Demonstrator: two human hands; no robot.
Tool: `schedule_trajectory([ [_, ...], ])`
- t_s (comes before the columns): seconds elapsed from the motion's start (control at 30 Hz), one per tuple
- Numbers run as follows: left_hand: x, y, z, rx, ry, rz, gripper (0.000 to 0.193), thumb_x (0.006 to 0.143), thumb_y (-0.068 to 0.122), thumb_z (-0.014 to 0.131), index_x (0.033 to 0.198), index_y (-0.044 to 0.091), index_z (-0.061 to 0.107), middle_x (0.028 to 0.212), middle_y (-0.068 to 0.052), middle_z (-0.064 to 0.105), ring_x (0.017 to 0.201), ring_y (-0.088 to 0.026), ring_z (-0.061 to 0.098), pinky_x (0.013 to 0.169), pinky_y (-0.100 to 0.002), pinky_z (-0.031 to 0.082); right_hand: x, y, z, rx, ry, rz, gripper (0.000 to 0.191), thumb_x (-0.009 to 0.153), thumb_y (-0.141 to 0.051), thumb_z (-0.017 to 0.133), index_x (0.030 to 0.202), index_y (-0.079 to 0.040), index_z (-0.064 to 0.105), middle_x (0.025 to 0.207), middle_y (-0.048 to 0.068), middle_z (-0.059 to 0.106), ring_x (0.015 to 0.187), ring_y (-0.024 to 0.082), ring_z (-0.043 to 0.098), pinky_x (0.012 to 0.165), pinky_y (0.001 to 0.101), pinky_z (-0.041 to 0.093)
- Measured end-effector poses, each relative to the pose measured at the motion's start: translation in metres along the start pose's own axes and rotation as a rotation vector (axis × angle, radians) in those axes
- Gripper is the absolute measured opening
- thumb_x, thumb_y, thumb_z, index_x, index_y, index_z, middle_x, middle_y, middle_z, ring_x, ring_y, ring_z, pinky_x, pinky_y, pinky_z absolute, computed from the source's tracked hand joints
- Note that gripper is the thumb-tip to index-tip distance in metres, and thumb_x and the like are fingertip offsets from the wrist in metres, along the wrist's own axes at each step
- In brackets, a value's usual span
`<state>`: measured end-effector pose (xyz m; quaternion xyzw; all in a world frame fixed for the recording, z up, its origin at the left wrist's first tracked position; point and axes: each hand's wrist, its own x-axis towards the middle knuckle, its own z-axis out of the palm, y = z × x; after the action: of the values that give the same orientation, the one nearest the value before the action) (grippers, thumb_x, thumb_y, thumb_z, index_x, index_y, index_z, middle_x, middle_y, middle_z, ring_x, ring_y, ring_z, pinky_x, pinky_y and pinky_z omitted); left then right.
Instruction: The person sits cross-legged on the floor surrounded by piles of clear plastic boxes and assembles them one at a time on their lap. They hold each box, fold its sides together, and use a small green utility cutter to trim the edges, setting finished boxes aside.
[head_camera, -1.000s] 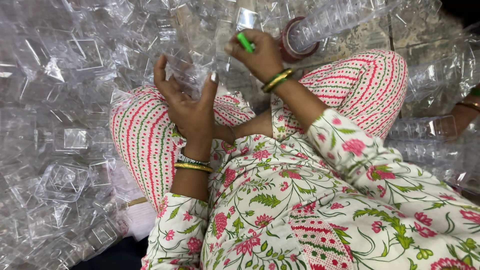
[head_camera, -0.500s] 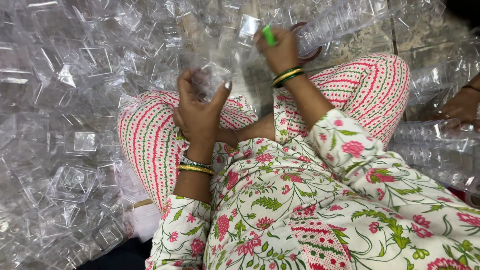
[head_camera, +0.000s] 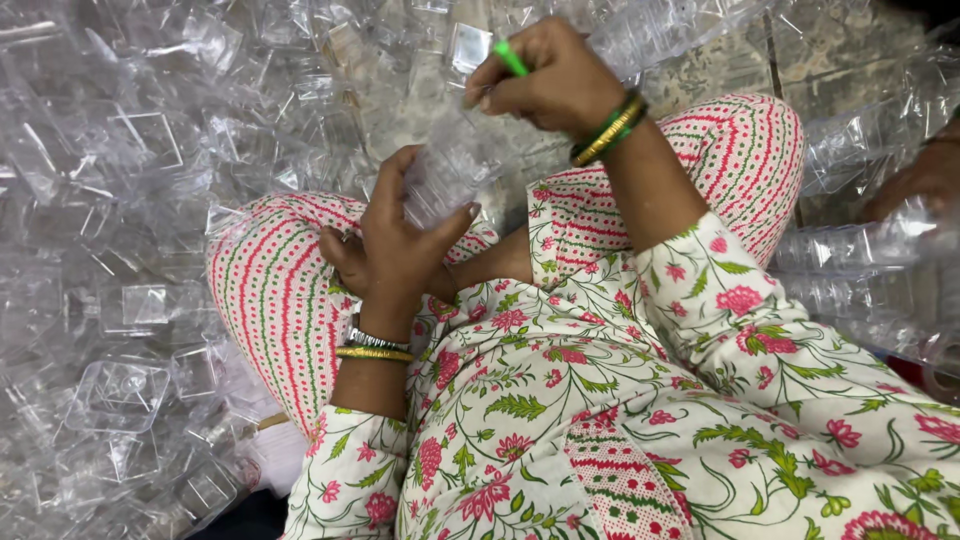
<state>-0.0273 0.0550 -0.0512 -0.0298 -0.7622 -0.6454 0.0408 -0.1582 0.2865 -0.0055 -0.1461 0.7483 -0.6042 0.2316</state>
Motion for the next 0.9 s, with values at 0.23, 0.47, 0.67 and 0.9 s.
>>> schedule_trajectory([
  [0.23,0.004,-0.017,0.001,-0.201,0.066,-0.018,0.076,0.080,0.003,0.087,0.144,0.000,0.046,0.132,-0.011,0.062,0.119,-0.020,0.065,0.105,-0.033,0.055,0.037,0.049,0.023,-0.463,0.495,-0.215,0.043,0.090,-0.037,0.086,0.121,-0.010,0.076,0.103,0.010,0.070,0.077,0.022,0.063,0.066,0.0351,0.050],
  [0.47,0.002,-0.031,0.000,-0.327,0.067,-0.015,0.076,0.082,-0.002,0.083,0.147,0.000,0.043,0.136,-0.012,0.058,0.128,-0.021,0.060,0.110,-0.034,0.052,0.038,0.059,0.053,-1.007,0.323,0.056,0.045,0.086,-0.027,0.079,0.128,-0.020,0.066,0.118,0.015,0.064,0.098,0.039,0.068,0.079,0.0499,0.055],
  [0.67,-0.001,-0.030,-0.002,-0.326,0.071,-0.022,0.074,0.083,-0.002,0.083,0.145,0.000,0.043,0.135,-0.013,0.058,0.125,-0.021,0.061,0.108,-0.034,0.053,0.028,0.050,0.058,-0.986,0.570,-0.014,0.041,0.076,-0.019,0.074,0.115,-0.013,0.066,0.117,0.018,0.063,0.090,0.042,0.068,0.070,0.0531,0.053],
  [0.9,-0.001,-0.030,-0.002,-0.346,0.080,-0.011,0.076,0.082,-0.001,0.082,0.147,0.000,0.042,0.135,-0.013,0.058,0.125,-0.021,0.060,0.108,-0.034,0.052,0.028,0.053,0.051,-1.083,0.376,0.390,0.028,0.086,-0.029,0.077,0.112,-0.018,0.075,0.108,0.016,0.074,0.101,0.037,0.071,0.086,0.0494,0.056],
])
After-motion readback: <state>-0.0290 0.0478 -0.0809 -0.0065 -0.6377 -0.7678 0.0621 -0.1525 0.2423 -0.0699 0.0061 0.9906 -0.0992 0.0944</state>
